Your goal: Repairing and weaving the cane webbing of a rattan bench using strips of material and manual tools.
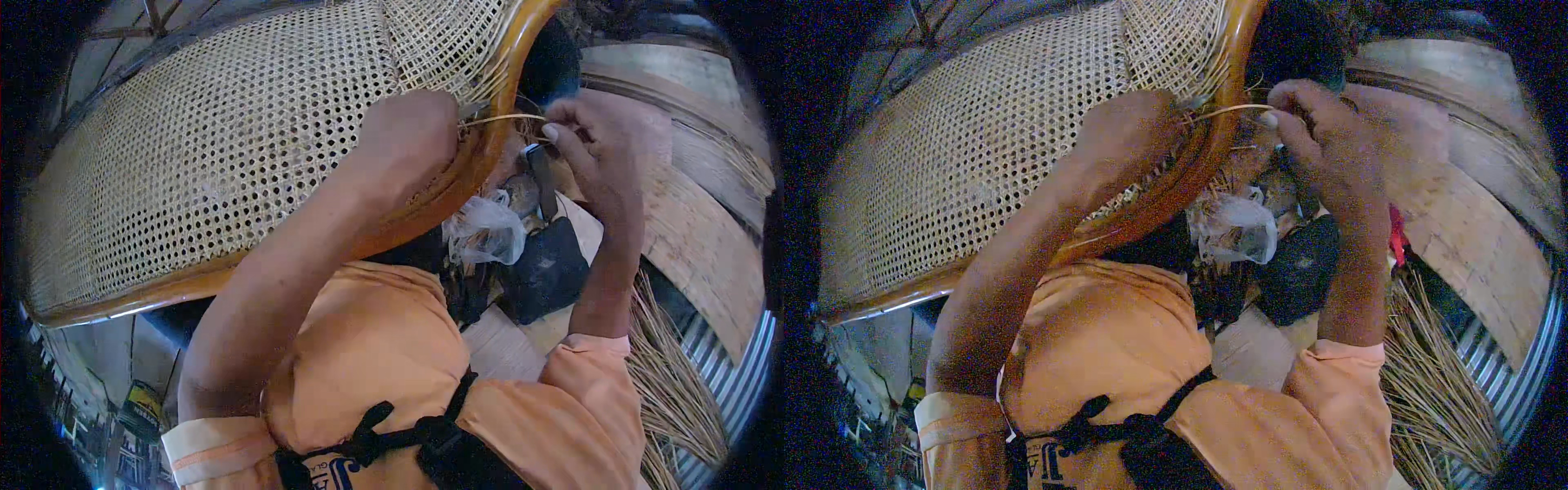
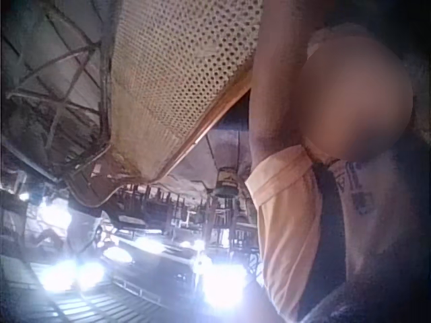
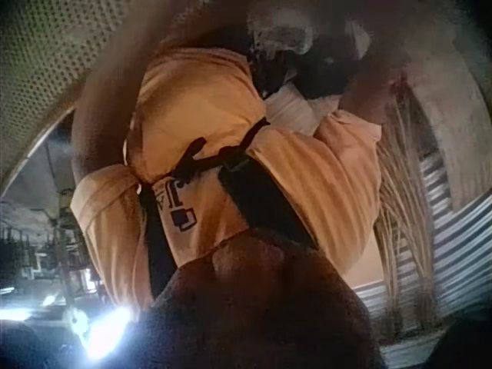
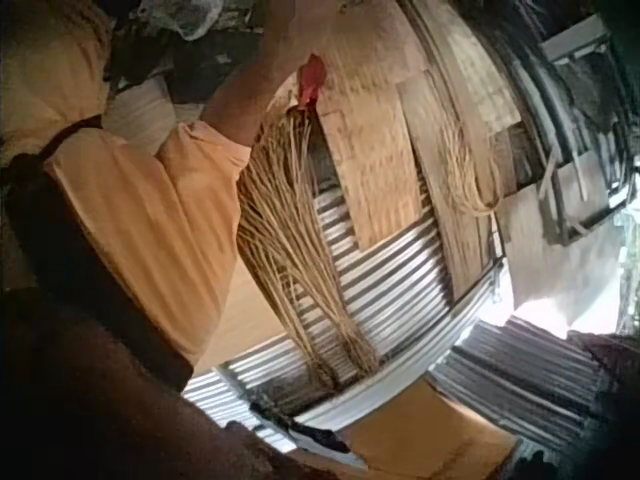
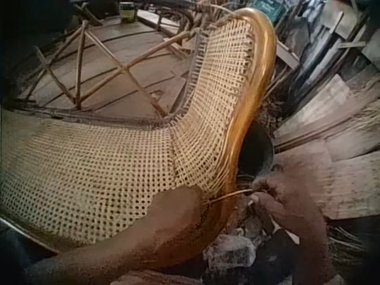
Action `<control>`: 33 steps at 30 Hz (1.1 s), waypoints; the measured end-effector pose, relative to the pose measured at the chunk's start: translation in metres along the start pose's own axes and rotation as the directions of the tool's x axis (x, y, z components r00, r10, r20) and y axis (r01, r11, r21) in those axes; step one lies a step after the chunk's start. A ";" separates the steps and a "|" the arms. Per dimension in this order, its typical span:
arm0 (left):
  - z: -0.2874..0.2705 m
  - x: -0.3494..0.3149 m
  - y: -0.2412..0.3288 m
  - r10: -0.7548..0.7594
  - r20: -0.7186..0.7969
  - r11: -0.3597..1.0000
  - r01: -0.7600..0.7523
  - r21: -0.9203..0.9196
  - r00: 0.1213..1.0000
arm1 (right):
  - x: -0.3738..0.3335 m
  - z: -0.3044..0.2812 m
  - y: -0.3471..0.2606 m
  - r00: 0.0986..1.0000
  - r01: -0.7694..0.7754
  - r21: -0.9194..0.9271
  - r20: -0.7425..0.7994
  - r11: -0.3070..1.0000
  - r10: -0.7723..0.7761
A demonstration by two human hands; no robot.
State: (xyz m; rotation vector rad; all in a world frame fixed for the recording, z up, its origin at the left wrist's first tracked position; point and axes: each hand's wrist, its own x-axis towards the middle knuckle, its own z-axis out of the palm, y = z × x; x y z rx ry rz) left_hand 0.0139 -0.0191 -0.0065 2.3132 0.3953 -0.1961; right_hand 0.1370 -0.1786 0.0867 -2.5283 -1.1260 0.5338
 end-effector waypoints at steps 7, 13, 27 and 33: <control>-0.003 0.013 0.006 -0.011 0.114 1.000 0.011 -0.003 0.993 | 0.011 0.006 -0.022 0.993 0.083 0.185 -0.094 0.979 -0.067; -0.001 0.002 0.008 0.033 -0.019 0.999 -0.032 0.011 0.999 | 0.023 0.024 -0.015 0.992 0.120 0.160 -0.050 0.980 -0.113; -0.062 -0.083 -0.043 -0.248 0.119 0.952 0.218 0.216 0.962 | 0.019 0.028 -0.020 0.959 0.283 0.250 -0.106 0.926 -0.264; -0.099 -0.060 0.000 -0.220 0.047 0.972 0.215 0.090 0.974 | 0.028 0.039 -0.036 0.919 0.231 0.231 0.266 0.945 -0.290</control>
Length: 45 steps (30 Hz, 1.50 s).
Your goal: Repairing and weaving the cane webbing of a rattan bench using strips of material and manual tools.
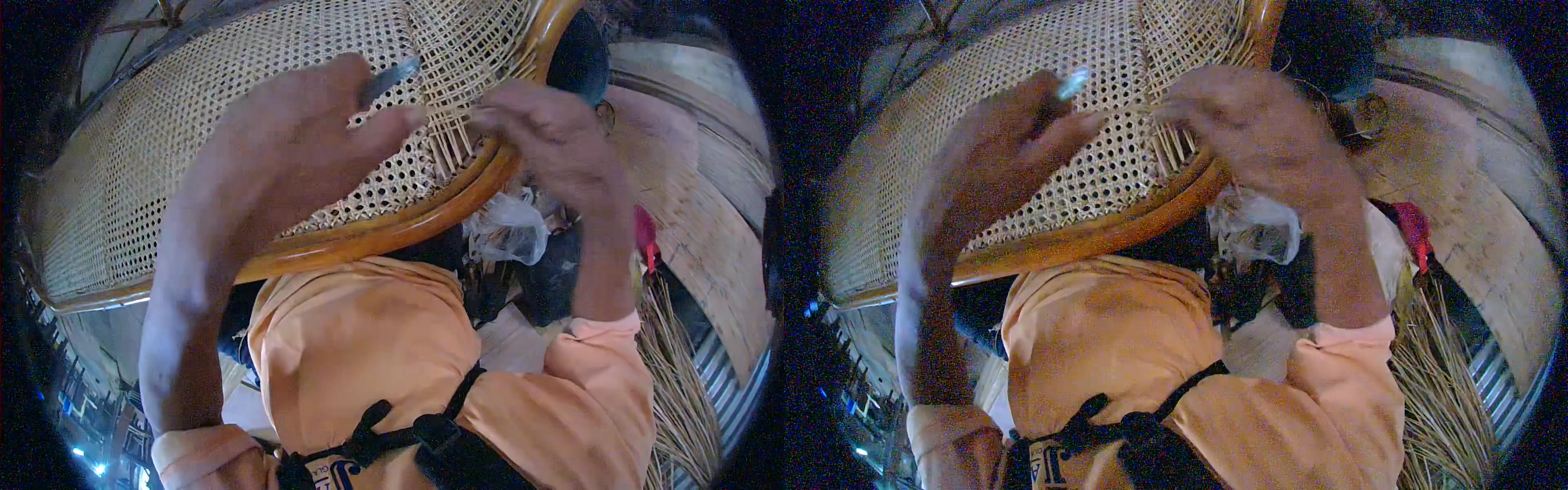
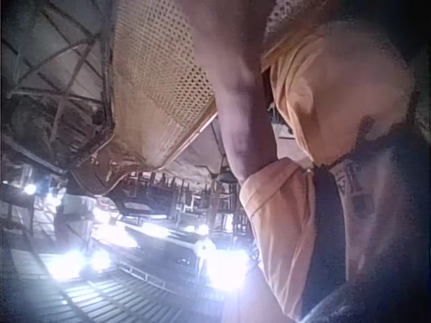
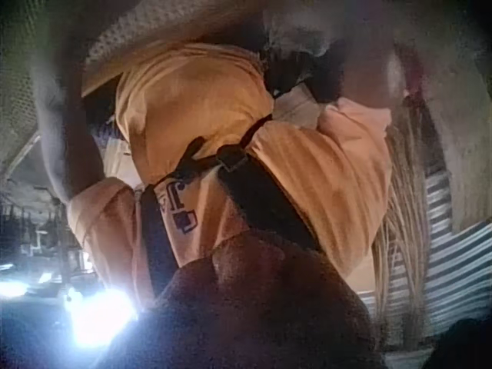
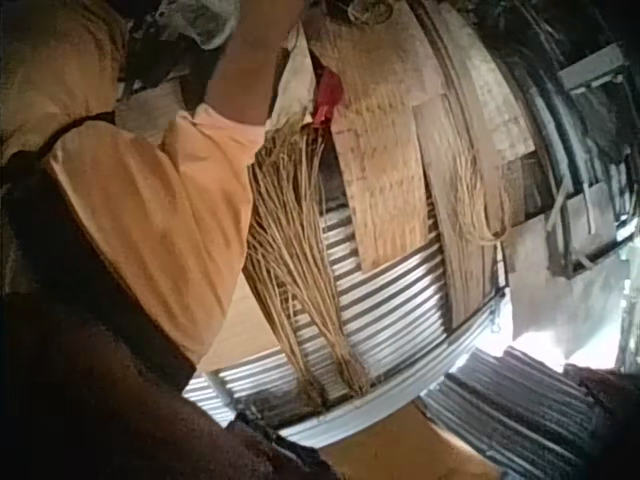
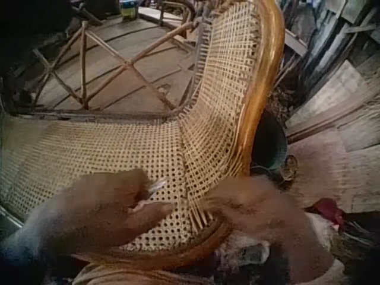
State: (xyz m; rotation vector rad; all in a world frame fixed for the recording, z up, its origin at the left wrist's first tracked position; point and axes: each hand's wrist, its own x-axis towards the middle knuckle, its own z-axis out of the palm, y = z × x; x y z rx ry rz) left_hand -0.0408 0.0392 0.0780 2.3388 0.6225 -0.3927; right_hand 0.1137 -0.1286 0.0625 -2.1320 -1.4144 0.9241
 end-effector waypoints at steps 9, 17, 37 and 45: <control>0.072 0.057 0.004 0.283 0.153 0.920 -0.313 0.238 0.947 | -0.009 -0.008 0.031 0.974 -0.180 -0.044 -0.144 0.983 0.172; 0.064 0.065 0.015 0.341 0.176 0.895 -0.376 0.240 0.924 | -0.014 -0.004 0.038 0.963 -0.167 -0.055 -0.222 0.984 0.151; 0.046 0.057 0.028 0.507 0.172 0.782 -0.534 0.320 0.845 | -0.014 -0.002 0.036 0.954 -0.099 0.050 -0.279 0.994 0.109; 0.033 0.078 0.055 0.403 0.459 0.737 -0.578 0.349 0.792 | -0.012 0.005 0.051 0.952 -0.086 0.140 -0.282 0.986 0.123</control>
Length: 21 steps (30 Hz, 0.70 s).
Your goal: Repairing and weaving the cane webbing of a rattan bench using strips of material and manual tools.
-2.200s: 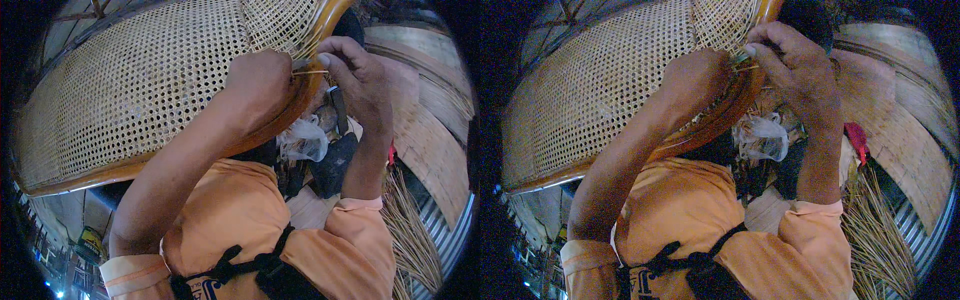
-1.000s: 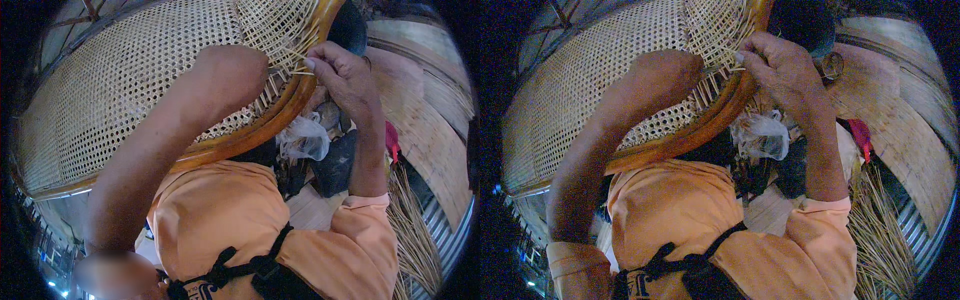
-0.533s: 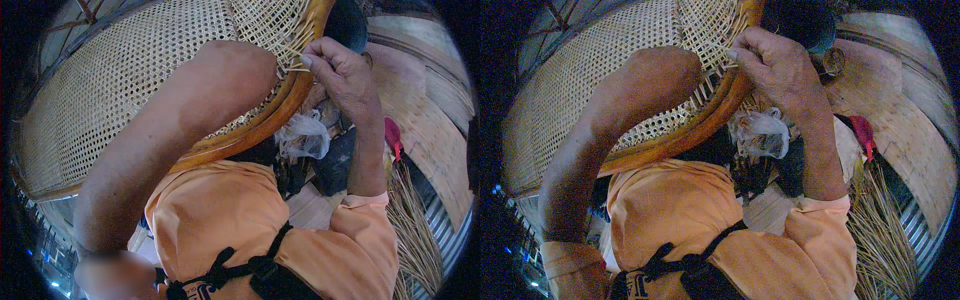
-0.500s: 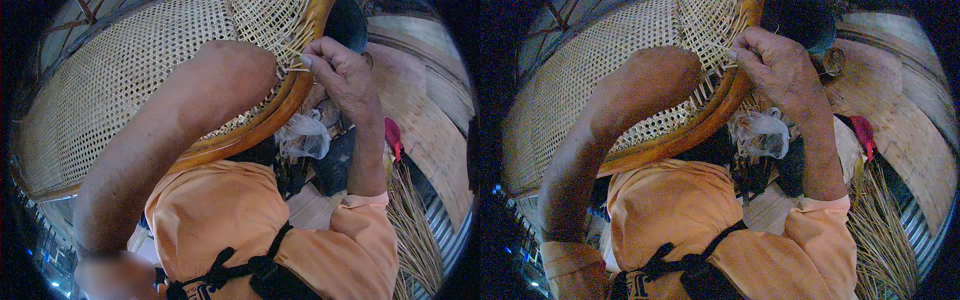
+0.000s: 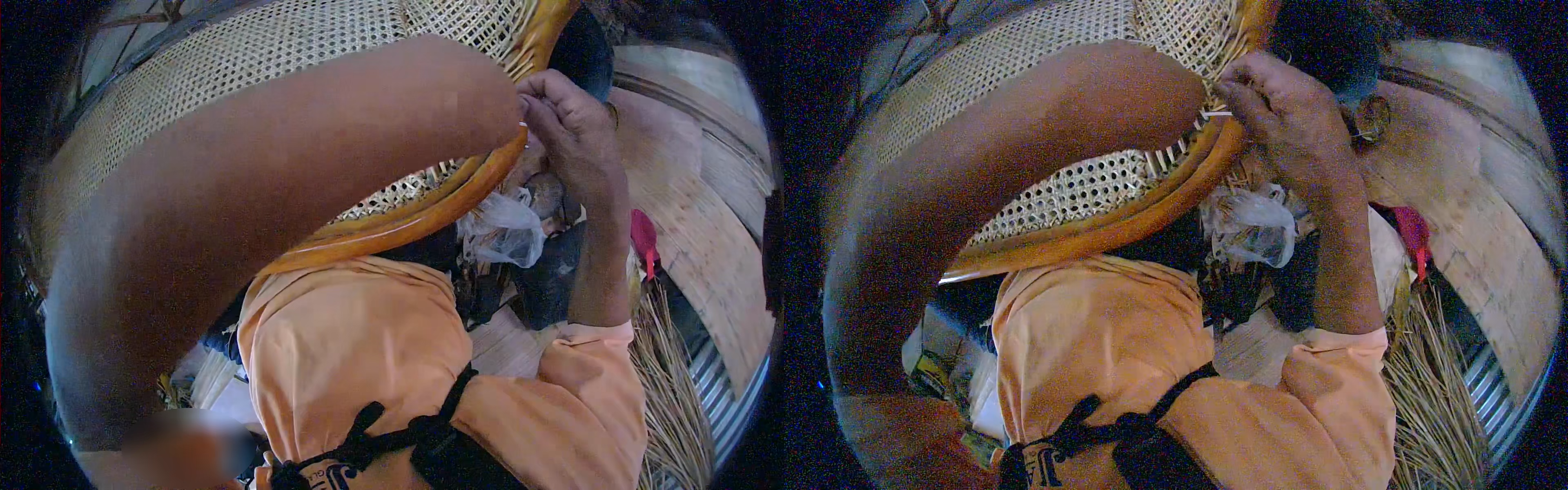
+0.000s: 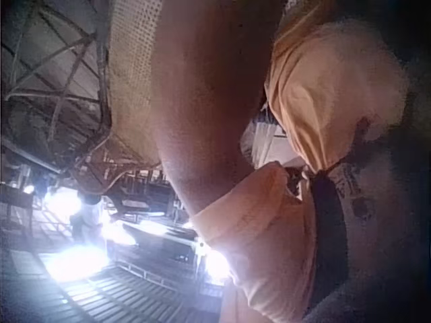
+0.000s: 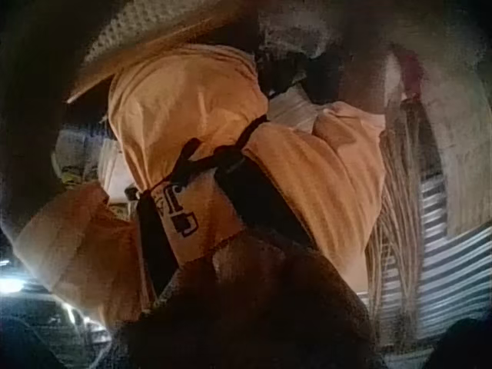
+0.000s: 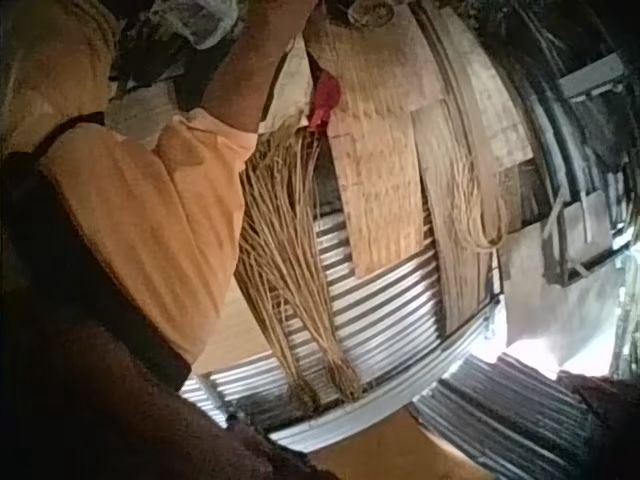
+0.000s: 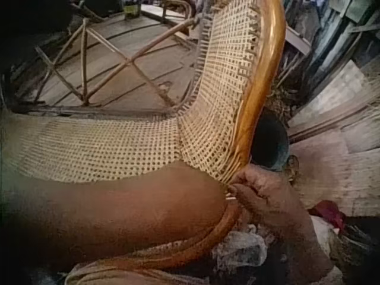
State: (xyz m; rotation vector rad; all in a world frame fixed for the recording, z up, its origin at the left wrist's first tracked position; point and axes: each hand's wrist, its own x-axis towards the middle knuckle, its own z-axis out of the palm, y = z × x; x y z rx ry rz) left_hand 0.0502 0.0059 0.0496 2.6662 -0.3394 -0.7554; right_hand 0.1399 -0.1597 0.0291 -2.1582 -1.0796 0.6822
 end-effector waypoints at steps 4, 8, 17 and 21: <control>-0.012 0.005 0.006 -0.122 0.262 0.973 0.167 -0.156 0.957 | -0.001 -0.006 -0.009 0.999 0.008 -0.138 0.044 0.990 -0.002; 0.050 0.012 -0.022 0.123 -0.005 0.989 -0.123 -0.083 0.992 | 0.001 -0.005 -0.020 0.992 0.028 -0.247 0.130 0.969 0.004; 0.055 0.001 -0.004 -0.251 -0.091 0.827 0.164 -0.537 0.964 | 0.010 -0.006 -0.022 0.955 0.221 -0.491 0.283 0.843 -0.085; 0.060 -0.009 0.005 -0.281 -0.304 0.897 0.136 -0.421 0.910 | 0.014 -0.007 -0.026 0.956 0.192 -0.504 0.290 0.842 -0.044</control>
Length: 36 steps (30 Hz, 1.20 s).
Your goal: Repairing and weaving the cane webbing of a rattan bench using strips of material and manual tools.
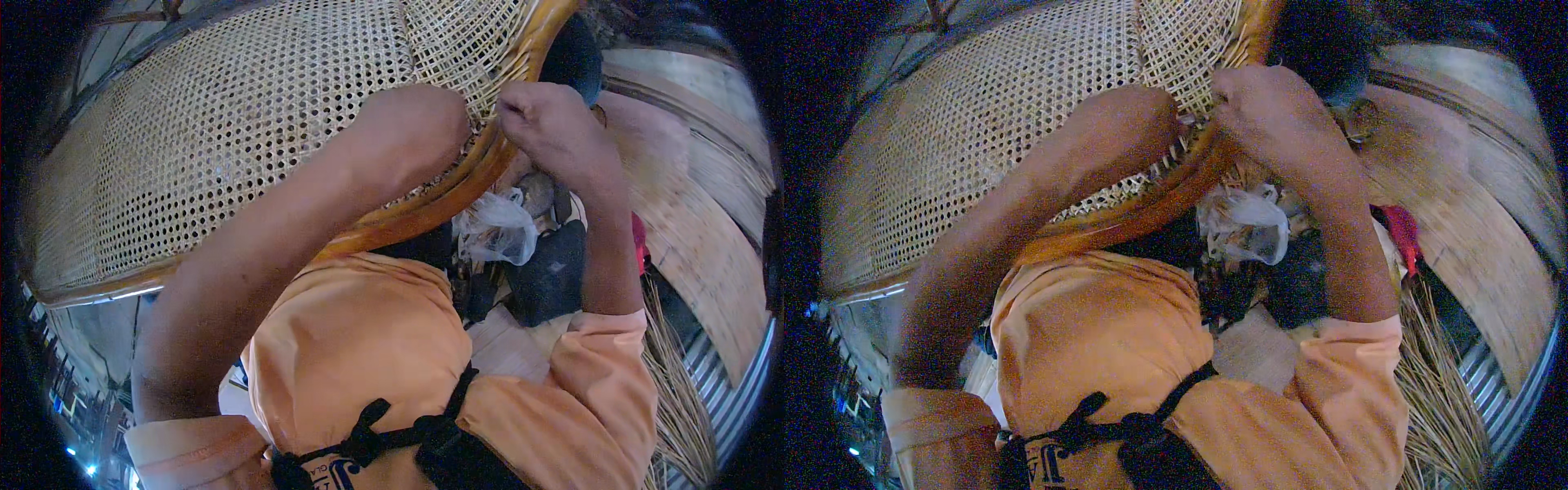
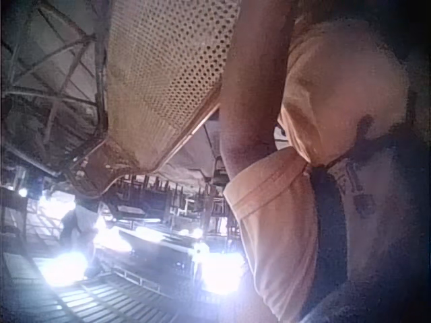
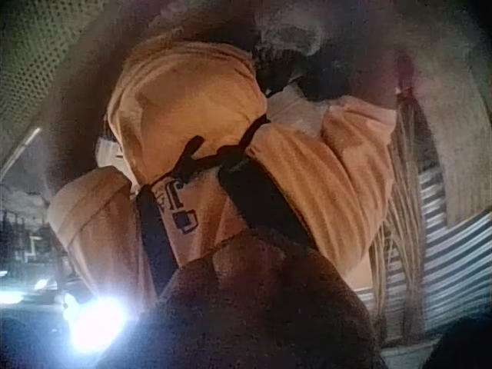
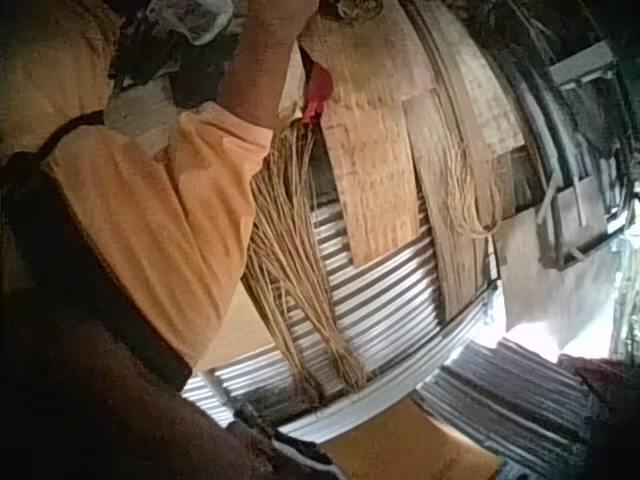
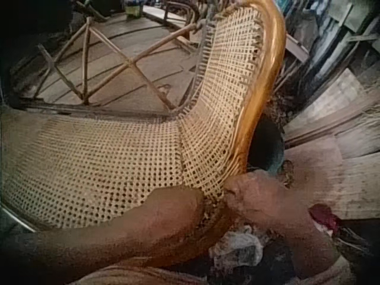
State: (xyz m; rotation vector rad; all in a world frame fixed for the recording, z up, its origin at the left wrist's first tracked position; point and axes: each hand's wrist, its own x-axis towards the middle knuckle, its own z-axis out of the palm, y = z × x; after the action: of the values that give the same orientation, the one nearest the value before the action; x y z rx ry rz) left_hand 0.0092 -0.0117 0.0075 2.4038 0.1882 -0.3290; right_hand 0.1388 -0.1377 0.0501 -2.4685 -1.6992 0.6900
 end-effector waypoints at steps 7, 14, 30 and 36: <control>0.010 -0.002 -0.007 -0.023 0.012 0.996 0.024 -0.086 1.000 | 0.013 0.007 -0.004 0.998 -0.040 -0.165 0.031 0.985 0.046; 0.009 -0.002 -0.006 -0.034 0.029 0.996 0.036 -0.077 0.999 | 0.013 -0.005 -0.001 0.995 0.008 -0.084 0.098 0.996 0.000; 0.002 -0.010 0.002 -0.064 0.061 0.988 0.072 -0.136 0.996 | 0.013 0.009 -0.004 1.000 -0.019 -0.317 -0.010 0.948 0.017; 0.006 -0.011 -0.001 -0.003 0.066 0.989 0.012 -0.147 0.998 | 0.020 0.018 -0.020 0.990 -0.102 -0.432 0.044 0.896 0.133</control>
State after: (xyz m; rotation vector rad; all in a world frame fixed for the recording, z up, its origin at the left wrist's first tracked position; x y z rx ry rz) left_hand -0.0026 -0.0157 0.0060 2.2437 0.1853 -0.3836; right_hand 0.1203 -0.1157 0.0339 -2.8905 -1.9176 0.4541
